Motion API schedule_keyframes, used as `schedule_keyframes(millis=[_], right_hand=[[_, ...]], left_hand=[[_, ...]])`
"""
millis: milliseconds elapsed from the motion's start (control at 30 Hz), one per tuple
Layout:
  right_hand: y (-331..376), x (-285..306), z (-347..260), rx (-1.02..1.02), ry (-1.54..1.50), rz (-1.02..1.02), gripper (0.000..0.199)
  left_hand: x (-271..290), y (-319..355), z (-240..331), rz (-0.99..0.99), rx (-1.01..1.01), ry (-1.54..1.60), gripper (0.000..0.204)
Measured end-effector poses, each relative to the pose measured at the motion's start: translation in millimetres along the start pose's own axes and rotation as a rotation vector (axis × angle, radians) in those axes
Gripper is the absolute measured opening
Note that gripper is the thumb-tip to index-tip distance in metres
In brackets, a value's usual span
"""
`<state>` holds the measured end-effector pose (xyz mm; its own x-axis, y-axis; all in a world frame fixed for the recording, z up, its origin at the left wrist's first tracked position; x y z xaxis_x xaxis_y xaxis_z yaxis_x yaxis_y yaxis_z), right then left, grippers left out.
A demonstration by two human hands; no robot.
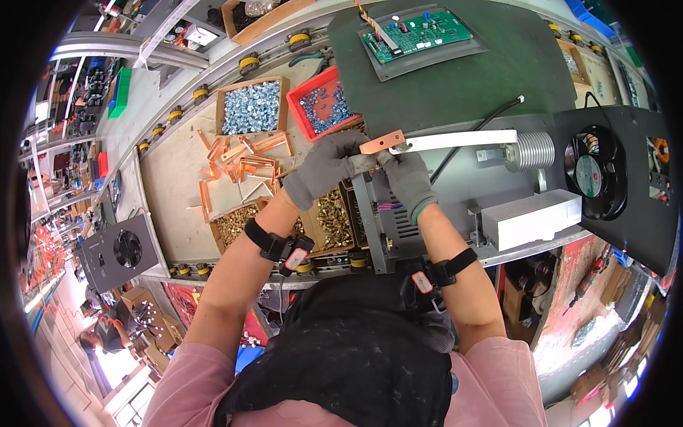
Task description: Assembling electronic components and copper busbars into a solar inverter housing using a pneumatic screwdriver.
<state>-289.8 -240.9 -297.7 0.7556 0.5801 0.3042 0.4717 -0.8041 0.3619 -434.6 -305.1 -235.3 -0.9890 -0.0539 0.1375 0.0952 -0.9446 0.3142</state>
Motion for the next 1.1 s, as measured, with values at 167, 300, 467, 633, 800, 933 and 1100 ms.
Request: schedule_keyframes(millis=[167,300,467,633,800,933,1100], right_hand=[[1.3,21.4,-18.1,-0.1,0.064,-0.106,0.036],[7.1,24.6,-21.9,-0.164,-0.069,-0.225,0.035],[0.9,24.4,8.5,-0.318,-0.066,-0.141,0.026],[-18.0,53.4,28.7,0.446,0.4,0.08,0.025],[-8.2,68.6,-5.0,-0.215,-0.115,-0.158,0.025],[-7.2,78.7,-3.9,-0.198,-0.091,-0.188,0.025],[-13.2,79.1,0.4,-0.137,-0.178,-0.165,0.028]], left_hand=[[-6.3,-7.2,8.7,-0.027,-0.023,0.0,0.029],[-4.8,-10.7,10.5,0.0,-0.039,-0.072,0.029],[-19.6,-25.3,4.4,-0.012,-0.093,0.129,0.03],[-32.6,-41.0,18.8,-0.083,-0.121,0.059,0.029],[-39.2,-58.1,16.1,-0.067,-0.138,0.08,0.029],[-43.7,-65.6,14.5,-0.084,-0.118,0.194,0.031],[-46.2,-69.0,8.1,-0.033,-0.064,0.275,0.027]])
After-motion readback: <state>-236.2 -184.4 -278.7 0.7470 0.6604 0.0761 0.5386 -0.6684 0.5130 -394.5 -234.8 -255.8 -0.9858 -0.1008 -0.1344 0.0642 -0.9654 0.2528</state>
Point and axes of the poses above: each hand's wrist, its own y-axis away from the middle knuckle, its own x-axis out of the back of the hand, z = x × y, the point moved 4 cm from there along -y, towards the middle knuckle, and after that the axes turned 3 degrees about z, right-handed, at the moved point
